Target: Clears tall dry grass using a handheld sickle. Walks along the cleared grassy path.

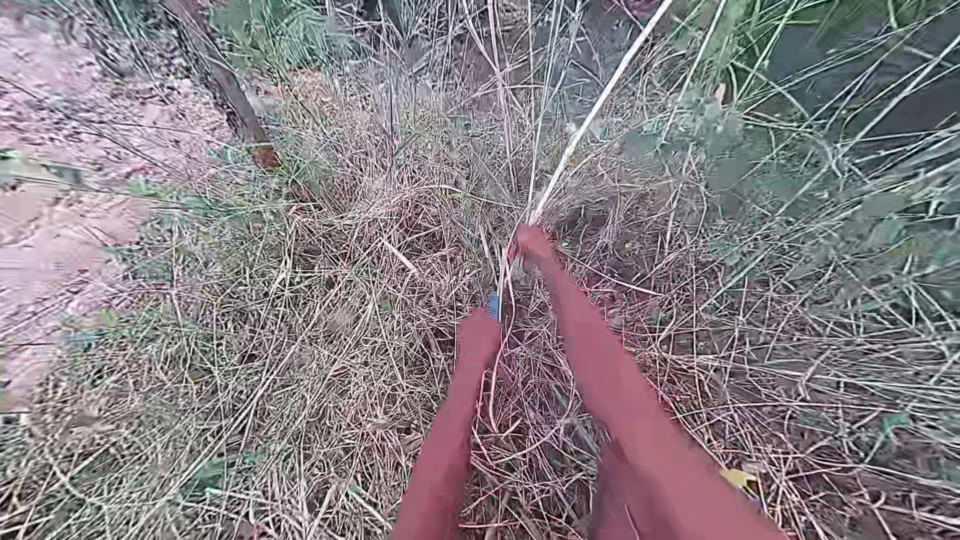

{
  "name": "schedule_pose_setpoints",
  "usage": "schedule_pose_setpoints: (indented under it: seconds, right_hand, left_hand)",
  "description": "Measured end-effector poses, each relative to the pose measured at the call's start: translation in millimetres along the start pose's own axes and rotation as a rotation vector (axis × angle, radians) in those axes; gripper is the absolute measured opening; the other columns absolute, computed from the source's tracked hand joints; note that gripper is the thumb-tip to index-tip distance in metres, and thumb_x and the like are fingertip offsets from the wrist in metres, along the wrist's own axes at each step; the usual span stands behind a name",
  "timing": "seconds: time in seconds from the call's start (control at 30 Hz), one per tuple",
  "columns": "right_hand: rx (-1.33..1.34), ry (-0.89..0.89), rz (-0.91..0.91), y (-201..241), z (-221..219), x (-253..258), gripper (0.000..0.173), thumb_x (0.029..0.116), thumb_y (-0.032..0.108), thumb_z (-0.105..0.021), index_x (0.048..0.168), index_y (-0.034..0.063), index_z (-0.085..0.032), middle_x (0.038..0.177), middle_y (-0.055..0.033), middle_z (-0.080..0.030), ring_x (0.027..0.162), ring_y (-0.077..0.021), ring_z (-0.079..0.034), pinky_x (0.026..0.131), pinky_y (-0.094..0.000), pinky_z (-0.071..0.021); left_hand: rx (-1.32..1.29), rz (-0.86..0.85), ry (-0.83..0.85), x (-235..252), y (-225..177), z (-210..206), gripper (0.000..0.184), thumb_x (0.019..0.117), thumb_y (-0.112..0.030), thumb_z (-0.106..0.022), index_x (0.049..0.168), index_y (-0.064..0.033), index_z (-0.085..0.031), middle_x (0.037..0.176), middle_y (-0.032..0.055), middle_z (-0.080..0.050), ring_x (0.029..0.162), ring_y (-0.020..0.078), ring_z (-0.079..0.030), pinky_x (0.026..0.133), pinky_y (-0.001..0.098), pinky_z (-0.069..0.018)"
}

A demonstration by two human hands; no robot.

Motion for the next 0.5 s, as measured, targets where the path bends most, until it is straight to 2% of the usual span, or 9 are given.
schedule_pose_setpoints:
  seconds: [0.07, 0.17, 0.2, 0.23, 0.3, 0.33, 0.37, 0.4, 0.5]
  right_hand:
    - [-0.031, 0.022, 0.039, 2, 5, -1, 0.04, 0.1129, 0.02, -0.036, 0.135, -0.0081, -0.053, 0.116, -0.0239, -0.063, 0.096, -0.027, -0.062, 0.087, -0.0439, -0.0507]
    - [-0.076, 0.044, -0.059, -1, 19, -7, 0.038, 0.1119, 0.02, -0.037, 0.132, -0.0067, -0.055, 0.111, -0.0186, -0.065, 0.093, -0.0214, -0.064, 0.087, -0.0388, -0.0522]
    - [-0.065, 0.04, -0.053, -14, 15, -7, 0.033, 0.1115, 0.019, -0.036, 0.125, -0.0033, -0.056, 0.101, -0.0131, -0.063, 0.083, -0.0163, -0.063, 0.079, -0.0333, -0.0536]
    - [-0.046, 0.051, -0.021, -33, 6, -9, 0.035, 0.1117, 0.018, -0.035, 0.128, -0.006, -0.054, 0.103, -0.015, -0.062, 0.085, -0.0171, -0.061, 0.081, -0.0341, -0.0519]
    - [-0.11, 0.03, -0.003, -27, 14, 1, 0.042, 0.112, 0.017, -0.036, 0.141, -0.0109, -0.047, 0.127, -0.0291, -0.061, 0.112, -0.0308, -0.063, 0.1, -0.0446, -0.0475]
    - [-0.111, 0.007, -0.027, -27, 13, 7, 0.04, 0.1113, 0.016, -0.038, 0.141, -0.0095, -0.048, 0.128, -0.028, -0.061, 0.111, -0.0298, -0.063, 0.101, -0.0441, -0.0478]
    - [-0.084, -0.002, -0.055, -34, 8, 7, 0.038, 0.1117, 0.017, -0.038, 0.139, -0.0067, -0.049, 0.119, -0.022, -0.062, 0.099, -0.0232, -0.062, 0.092, -0.0385, -0.0494]
    - [-0.055, 0.001, -0.08, -34, 5, 10, 0.038, 0.1118, 0.019, -0.039, 0.139, -0.0058, -0.05, 0.118, -0.0211, -0.062, 0.095, -0.022, -0.061, 0.09, -0.0385, -0.049]
    - [-0.029, 0.021, -0.102, -22, -9, 6, 0.041, 0.1136, 0.024, -0.032, 0.141, -0.0028, -0.048, 0.117, -0.0183, -0.06, 0.092, -0.0215, -0.062, 0.086, -0.0381, -0.0516]
  left_hand:
    - [0.06, 0.013, 0.016, 12, -7, 6, 0.043, 0.1029, -0.026, -0.058, 0.129, 0.008, -0.061, 0.133, 0.0281, -0.061, 0.126, 0.0407, -0.059, 0.105, 0.0584, -0.0441]
    - [0.014, 0.176, 0.001, -69, 31, -42, 0.054, 0.0992, -0.022, -0.064, 0.142, 0.0074, -0.049, 0.133, 0.0271, -0.06, 0.124, 0.0398, -0.061, 0.102, 0.0547, -0.0493]
    - [0.009, 0.241, -0.013, -95, 50, -58, 0.058, 0.0971, -0.023, -0.066, 0.143, 0.0055, -0.046, 0.129, 0.0254, -0.063, 0.12, 0.0384, -0.064, 0.099, 0.0534, -0.0522]
    - [0.016, 0.303, 0.009, -109, 65, -63, 0.061, 0.0951, -0.024, -0.068, 0.145, 0.0036, -0.046, 0.128, 0.0247, -0.064, 0.119, 0.038, -0.065, 0.098, 0.0534, -0.0526]
    - [0.009, 0.293, 0.047, -98, 48, -55, 0.062, 0.0941, -0.023, -0.07, 0.144, 0.0048, -0.046, 0.131, 0.026, -0.062, 0.121, 0.0392, -0.063, 0.099, 0.0548, -0.0514]
    - [0.036, 0.268, 0.05, -88, 42, -46, 0.057, 0.0946, -0.022, -0.069, 0.141, 0.0057, -0.049, 0.132, 0.0265, -0.061, 0.123, 0.04, -0.062, 0.101, 0.0554, -0.0504]
    - [0.071, 0.249, 0.054, -77, 40, -38, 0.053, 0.0963, -0.023, -0.067, 0.138, 0.0062, -0.053, 0.133, 0.0263, -0.061, 0.125, 0.0397, -0.061, 0.102, 0.0554, -0.0494]
    - [0.089, 0.22, 0.046, -62, 33, -27, 0.051, 0.0984, -0.025, -0.064, 0.137, 0.0064, -0.055, 0.135, 0.0261, -0.06, 0.127, 0.0392, -0.059, 0.104, 0.055, -0.0474]
    - [0.136, 0.127, 0.042, -35, 13, 8, 0.048, 0.1012, -0.025, -0.06, 0.138, 0.0061, -0.056, 0.14, 0.0272, -0.057, 0.134, 0.0402, -0.053, 0.11, 0.0577, -0.0408]
Point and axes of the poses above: each hand's wrist, its own x-axis towards the middle knuckle, its own z-axis out of the back of the hand, y = z × x, the point moved 3 cm from there along x, towards the middle knuckle
